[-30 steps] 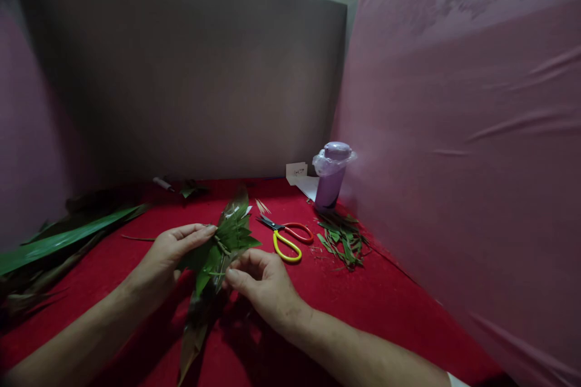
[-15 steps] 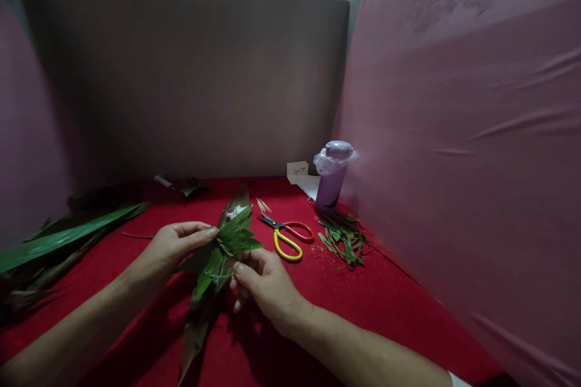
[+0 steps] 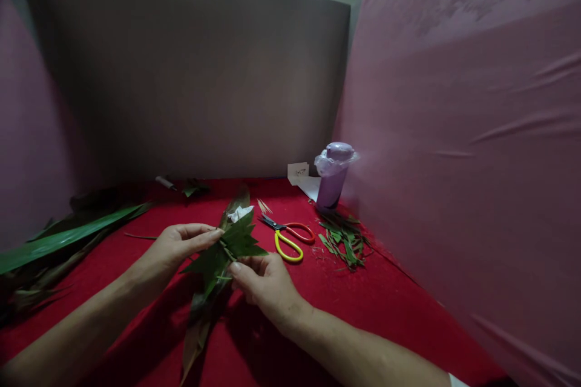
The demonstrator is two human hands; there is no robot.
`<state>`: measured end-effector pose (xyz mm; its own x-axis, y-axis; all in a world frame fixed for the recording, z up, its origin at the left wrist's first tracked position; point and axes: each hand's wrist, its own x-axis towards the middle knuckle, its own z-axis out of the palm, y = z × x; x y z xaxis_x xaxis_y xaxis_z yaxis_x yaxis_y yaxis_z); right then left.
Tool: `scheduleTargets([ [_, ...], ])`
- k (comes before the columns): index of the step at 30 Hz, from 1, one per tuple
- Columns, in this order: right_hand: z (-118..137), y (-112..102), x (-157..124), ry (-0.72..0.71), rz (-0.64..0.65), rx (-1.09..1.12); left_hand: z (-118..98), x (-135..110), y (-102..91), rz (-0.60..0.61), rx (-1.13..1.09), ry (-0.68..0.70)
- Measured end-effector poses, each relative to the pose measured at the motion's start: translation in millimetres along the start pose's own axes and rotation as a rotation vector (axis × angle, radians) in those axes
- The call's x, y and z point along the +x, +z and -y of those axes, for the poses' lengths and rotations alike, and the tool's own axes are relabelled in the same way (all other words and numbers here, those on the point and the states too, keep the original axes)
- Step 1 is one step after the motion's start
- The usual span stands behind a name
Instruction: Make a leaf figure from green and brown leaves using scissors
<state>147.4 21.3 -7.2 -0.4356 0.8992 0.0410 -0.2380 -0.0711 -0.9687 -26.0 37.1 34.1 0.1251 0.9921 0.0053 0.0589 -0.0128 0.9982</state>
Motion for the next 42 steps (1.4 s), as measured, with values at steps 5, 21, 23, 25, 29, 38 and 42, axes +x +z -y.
scheduleTargets([
  [5,1,1,2,0.0,-0.077,0.065,3,0,1.5,-0.029,-0.107,-0.007],
  [21,0,1,1,-0.001,-0.111,0.122,17,-4,12.7,0.033,-0.227,-0.051],
  [23,0,1,1,0.0,-0.099,0.122,16,-5,13.6,0.029,-0.247,-0.066],
  [25,0,0,1,0.0,-0.094,0.117,15,-6,14.2,0.029,-0.259,-0.075],
  [29,-3,-1,2,0.0,-0.092,0.106,14,-6,14.4,0.045,-0.288,-0.098],
  [38,-2,0,2,0.01,-0.095,0.126,14,-8,13.6,0.095,-0.391,-0.132],
  [42,-2,-1,2,0.01,-0.083,0.134,15,-8,13.8,0.097,-0.384,-0.132],
])
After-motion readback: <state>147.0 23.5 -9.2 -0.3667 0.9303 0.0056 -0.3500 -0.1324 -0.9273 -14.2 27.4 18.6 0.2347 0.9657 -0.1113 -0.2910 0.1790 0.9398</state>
